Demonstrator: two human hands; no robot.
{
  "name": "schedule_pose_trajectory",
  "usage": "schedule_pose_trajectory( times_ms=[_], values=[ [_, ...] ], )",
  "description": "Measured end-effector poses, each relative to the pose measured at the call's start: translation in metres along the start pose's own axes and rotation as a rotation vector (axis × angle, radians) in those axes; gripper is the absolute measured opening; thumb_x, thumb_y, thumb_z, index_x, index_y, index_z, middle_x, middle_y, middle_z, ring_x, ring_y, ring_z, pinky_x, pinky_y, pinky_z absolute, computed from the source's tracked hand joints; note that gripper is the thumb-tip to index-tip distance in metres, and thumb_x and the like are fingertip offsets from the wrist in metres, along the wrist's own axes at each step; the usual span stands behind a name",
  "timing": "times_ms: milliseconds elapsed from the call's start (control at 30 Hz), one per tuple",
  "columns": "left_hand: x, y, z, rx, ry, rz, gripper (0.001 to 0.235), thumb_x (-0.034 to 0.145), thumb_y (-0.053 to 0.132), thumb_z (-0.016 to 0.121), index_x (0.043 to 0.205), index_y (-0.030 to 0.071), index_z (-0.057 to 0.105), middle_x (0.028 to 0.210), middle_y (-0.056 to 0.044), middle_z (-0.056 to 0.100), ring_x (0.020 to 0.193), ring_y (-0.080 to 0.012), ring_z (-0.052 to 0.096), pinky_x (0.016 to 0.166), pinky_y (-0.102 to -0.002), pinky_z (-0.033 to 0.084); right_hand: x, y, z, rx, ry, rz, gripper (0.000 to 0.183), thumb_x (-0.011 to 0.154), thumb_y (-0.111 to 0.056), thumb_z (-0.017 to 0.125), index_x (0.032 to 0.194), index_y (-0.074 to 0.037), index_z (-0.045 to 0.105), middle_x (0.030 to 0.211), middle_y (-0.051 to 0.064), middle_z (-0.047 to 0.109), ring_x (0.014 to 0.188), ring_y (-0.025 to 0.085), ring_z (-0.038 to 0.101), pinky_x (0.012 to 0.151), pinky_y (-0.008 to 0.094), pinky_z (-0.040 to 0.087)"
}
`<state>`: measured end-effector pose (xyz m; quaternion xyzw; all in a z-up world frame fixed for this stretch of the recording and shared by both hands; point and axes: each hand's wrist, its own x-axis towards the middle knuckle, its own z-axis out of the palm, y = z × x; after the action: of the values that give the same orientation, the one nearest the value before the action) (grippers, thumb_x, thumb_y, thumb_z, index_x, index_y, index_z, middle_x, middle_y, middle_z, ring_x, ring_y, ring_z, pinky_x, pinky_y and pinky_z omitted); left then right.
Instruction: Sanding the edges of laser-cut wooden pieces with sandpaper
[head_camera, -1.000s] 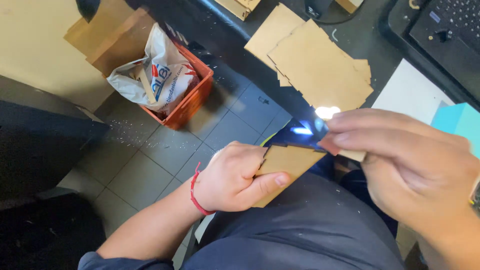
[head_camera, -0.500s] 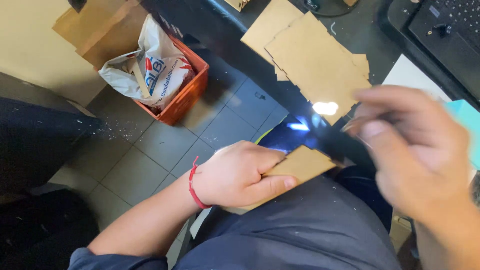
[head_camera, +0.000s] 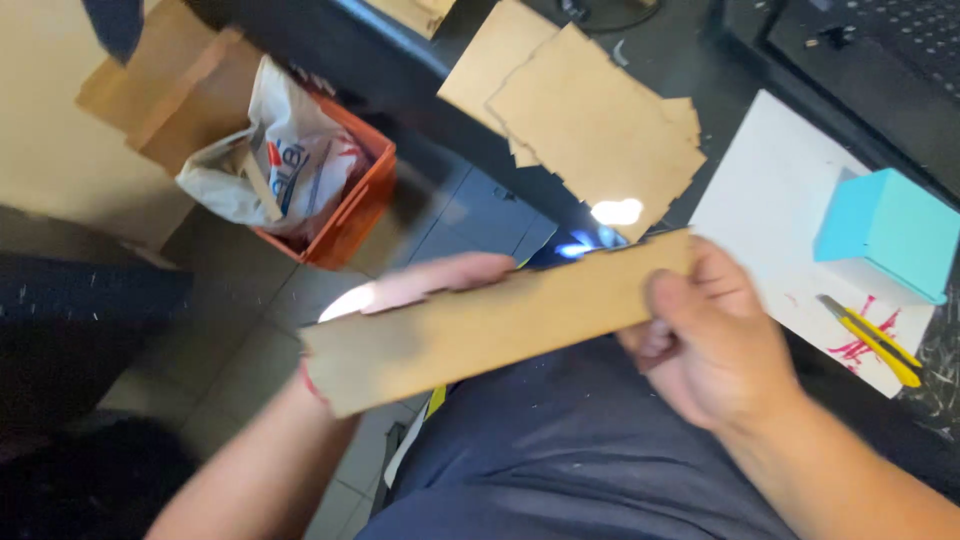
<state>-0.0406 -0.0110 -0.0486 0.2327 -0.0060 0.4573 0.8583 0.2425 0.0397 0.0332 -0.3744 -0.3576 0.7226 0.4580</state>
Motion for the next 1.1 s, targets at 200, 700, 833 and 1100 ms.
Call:
schedule_pose_trajectory(
  times_ms=[200, 700, 833, 1100],
  values=[
    [0.023, -0.046, 0.056, 1.131, 0.366, 0.341, 0.062, 0.097, 0.044, 0.058, 0.145, 0.008, 0.044, 0.152, -0.013, 0.048, 0.142, -0.0253, 0.049, 0.123, -0.041, 0.037, -0.001, 0.016, 0.024, -0.94, -0.117, -0.248, 0.034, 0.084, -0.039, 0.072, 0.072, -0.015, 0.05, 0.065, -0.008, 0.046, 0.063, 0.004, 0.04, 0.058, 0.023, 0.035],
    [0.007, -0.061, 0.053, 1.081, 0.266, 0.068, 0.043, 0.104, 0.033, 0.041, 0.086, 0.013, 0.074, 0.11, -0.005, 0.075, 0.105, -0.0218, 0.072, 0.1, -0.031, 0.056, -0.032, -0.031, 0.032, -1.065, -0.385, -0.432, 0.017, 0.089, -0.011, 0.053, 0.096, 0.001, 0.062, 0.104, 0.022, 0.07, 0.111, 0.038, 0.076, 0.116, 0.052, 0.059],
    [0.006, -0.088, 0.047, 1.142, 0.171, 0.086, 0.044, 0.107, 0.031, 0.036, 0.092, 0.014, 0.074, 0.105, -0.005, 0.074, 0.094, -0.0232, 0.074, 0.091, -0.033, 0.057, -0.062, -0.022, -0.004, -1.151, -0.365, -0.241, 0.016, 0.081, -0.004, 0.065, 0.097, -0.004, 0.069, 0.11, 0.014, 0.074, 0.112, 0.025, 0.075, 0.115, 0.043, 0.059],
    [0.018, -0.097, 0.05, 1.175, 0.075, 0.074, 0.034, 0.106, 0.029, 0.042, 0.091, 0.017, 0.07, 0.093, -0.004, 0.073, 0.082, -0.0233, 0.072, 0.081, -0.032, 0.057, -0.078, -0.009, -0.016, -1.112, -0.327, -0.378, 0.021, 0.072, -0.003, 0.079, 0.091, -0.004, 0.072, 0.106, 0.014, 0.074, 0.102, 0.021, 0.079, 0.104, 0.036, 0.064]
  ],
)
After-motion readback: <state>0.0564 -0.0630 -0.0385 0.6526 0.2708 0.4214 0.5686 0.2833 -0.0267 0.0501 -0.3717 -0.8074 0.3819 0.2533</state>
